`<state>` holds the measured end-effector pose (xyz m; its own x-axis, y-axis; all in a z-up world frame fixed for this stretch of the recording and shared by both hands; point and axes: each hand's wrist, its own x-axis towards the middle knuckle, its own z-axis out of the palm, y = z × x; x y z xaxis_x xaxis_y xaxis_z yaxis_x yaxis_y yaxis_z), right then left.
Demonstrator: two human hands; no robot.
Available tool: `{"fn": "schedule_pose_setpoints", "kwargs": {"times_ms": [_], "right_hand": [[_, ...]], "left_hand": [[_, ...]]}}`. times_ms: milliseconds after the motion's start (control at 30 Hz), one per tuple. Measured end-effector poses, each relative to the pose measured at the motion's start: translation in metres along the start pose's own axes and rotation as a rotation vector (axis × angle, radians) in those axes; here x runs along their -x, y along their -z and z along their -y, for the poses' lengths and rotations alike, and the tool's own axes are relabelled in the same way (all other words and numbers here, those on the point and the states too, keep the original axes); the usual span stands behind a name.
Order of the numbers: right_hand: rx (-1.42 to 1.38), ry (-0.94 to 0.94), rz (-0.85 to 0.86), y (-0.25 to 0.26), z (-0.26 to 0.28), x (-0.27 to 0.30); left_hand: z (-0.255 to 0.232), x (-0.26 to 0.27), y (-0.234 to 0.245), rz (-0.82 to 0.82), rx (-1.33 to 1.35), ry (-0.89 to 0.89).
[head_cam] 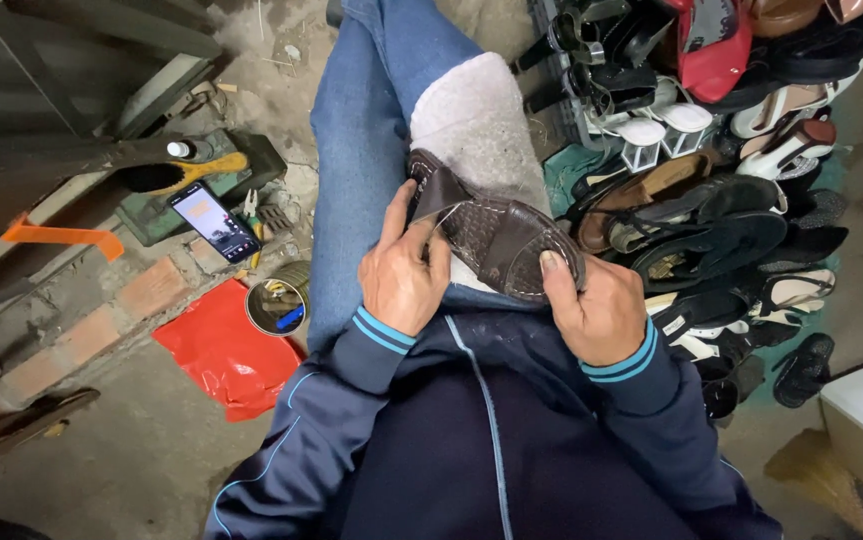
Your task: The person sits on the floor and sews a brown leather sandal using a needle and thread. They repeatedly pull the thread through the sandal's sole and strap, then cut the thread with scissors and inspect the finished work.
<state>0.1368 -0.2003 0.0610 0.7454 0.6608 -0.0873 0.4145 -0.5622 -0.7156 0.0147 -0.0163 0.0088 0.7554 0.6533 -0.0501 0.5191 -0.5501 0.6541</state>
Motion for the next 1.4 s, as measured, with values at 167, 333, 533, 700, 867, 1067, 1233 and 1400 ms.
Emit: {"fn": "schedule_pose_setpoints", "kwargs": {"times_ms": [167,333,533,700,867,1067,1233,1400], "right_hand": [[0.01,0.004,0.008,-0.001,0.002,-0.003],[0.017,0.016,0.027,0.0,0.004,-0.004],[-0.022,0.001,0.007,0.0,0.004,-0.004],[-0.015,0.021,0.003,0.001,-0.002,-0.009],[-0.055,0.002,0.025,-0.001,-0.025,-0.006],[-0.214,-0.014,-0.074,-0.009,-0.028,-0.003],[-0.258,0.022,-0.145,-0.015,-0.016,-0.005],[-0.228,0.075,-0.139,-0.016,-0.015,-0.004]], "left_hand": [[0.002,-0.007,-0.001,0.04,-0.038,0.037],[0.0,-0.011,-0.004,0.075,-0.074,0.071],[-0.001,-0.009,-0.001,0.053,0.069,0.048],[0.012,-0.009,0.008,0.232,0.373,0.108],[0.02,-0.011,0.014,0.329,0.488,0.111],[0.021,-0.009,0.015,0.352,0.544,0.095],[0.023,-0.006,0.017,0.329,0.541,0.077],[0.009,-0.005,0.032,0.283,0.483,0.026]]}}
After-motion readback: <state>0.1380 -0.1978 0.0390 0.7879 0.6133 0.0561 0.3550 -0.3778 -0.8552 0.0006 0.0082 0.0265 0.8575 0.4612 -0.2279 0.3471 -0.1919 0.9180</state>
